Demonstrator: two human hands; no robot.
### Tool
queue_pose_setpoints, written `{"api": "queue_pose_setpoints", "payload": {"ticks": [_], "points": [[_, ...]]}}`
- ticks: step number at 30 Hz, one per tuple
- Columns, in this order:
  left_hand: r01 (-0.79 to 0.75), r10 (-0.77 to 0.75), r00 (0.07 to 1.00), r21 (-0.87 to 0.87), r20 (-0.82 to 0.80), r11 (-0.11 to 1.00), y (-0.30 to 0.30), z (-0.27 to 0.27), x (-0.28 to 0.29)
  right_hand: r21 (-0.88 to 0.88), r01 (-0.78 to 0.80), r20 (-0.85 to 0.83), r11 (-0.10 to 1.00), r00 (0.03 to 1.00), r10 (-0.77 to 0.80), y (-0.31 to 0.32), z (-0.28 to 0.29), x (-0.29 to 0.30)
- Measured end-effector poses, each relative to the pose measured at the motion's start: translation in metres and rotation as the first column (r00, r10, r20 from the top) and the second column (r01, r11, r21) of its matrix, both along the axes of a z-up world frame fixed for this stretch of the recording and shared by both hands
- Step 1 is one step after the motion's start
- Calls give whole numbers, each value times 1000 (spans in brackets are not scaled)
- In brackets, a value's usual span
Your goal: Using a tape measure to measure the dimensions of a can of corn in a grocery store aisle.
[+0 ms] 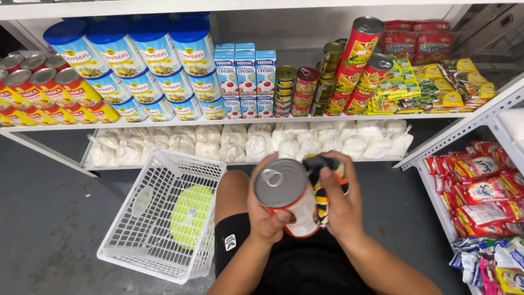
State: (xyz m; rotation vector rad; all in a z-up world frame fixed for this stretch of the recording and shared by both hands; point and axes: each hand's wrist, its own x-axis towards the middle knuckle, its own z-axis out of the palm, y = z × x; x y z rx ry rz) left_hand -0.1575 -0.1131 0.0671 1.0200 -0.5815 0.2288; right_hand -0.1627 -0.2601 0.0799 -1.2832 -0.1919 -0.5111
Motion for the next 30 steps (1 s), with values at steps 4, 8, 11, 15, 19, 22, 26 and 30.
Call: {"api": "queue_pose_setpoints", "payload": {"ticks": [4,8,11,15,19,22,26,30], "points": [[-93,84,995,-175,-55,980,-1,6,11,-299,202,210,932,967,-142,12,-9,-21],[-157,149,977,-48,-153,986,2,4,6,-490,496,603,717,787,-132,19,4,-37],[9,-11,997,-24,-74,1000,4,9,14,-445,456,601,771,790,-121,8,22,-16],[104,-113,991,-121,-69,987,3,1,1,-353,188,305,916,949,-77,3,16,-16],[100,-152,984,-416,-95,904,-3,4,15,-436,268,370,859,924,-101,9,3,-23],[-43,-42,976,-381,-212,924,-2,-5,17,-567,511,622,646,780,-71,18,14,-33],[100,-129,975,-160,-181,982,1,3,10,-560,518,664,647,748,-24,15,25,-31],[209,-236,961,-177,-145,962,2,8,8,-383,228,405,895,912,-59,-1,12,-12]]}}
